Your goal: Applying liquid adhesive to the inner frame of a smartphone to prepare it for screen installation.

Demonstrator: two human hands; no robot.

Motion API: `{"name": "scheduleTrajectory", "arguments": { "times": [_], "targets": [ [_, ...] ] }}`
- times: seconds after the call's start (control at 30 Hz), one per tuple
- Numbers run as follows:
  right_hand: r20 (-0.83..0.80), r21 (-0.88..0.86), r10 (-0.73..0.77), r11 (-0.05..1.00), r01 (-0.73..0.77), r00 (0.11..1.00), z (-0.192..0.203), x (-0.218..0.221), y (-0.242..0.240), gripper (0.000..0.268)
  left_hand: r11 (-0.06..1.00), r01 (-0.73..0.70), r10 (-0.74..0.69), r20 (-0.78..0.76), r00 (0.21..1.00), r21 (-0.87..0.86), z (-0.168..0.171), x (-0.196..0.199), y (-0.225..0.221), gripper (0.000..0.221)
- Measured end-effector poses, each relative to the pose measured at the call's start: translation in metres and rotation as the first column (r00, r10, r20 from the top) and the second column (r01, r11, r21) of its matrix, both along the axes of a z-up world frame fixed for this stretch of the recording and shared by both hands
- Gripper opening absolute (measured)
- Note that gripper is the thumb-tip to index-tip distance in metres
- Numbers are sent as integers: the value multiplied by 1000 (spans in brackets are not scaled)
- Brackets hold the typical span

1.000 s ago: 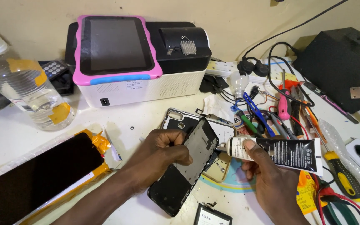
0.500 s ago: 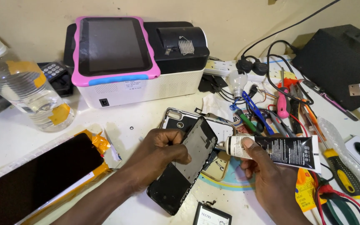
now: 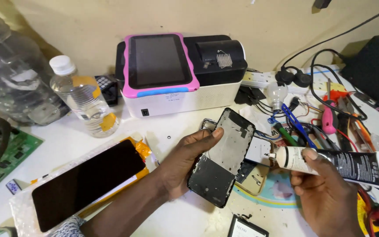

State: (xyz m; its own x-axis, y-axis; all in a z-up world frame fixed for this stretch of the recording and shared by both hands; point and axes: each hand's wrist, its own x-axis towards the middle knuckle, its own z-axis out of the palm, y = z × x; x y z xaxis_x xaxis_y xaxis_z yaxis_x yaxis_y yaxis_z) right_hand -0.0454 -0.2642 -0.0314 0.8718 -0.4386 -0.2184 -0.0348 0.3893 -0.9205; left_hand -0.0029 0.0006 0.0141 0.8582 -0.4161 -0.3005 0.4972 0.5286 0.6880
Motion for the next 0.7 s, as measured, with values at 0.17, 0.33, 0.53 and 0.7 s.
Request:
{"name": "scheduleTrajectory", "arguments": {
  "times": [0.17,0.33,0.53,0.7],
  "targets": [
    [-44,19,35,999,-34,998,-6,3,-8,25,972,164,-177,-68,982,-171,9,-2,3,63],
    [-37,13,2,1000,-2,999,8,2,0,23,876,290,-324,-25,946,-385,0,1,6,72],
    [-70,109,-51,992,59,996,0,3,-14,26,921,147,-211,-146,967,-362,20,-6,4,63],
    [264,215,-12,975,-47,964,18,0,-6,12,976,51,-114,-295,949,-212,38,-10,2,67]
  ]
}}
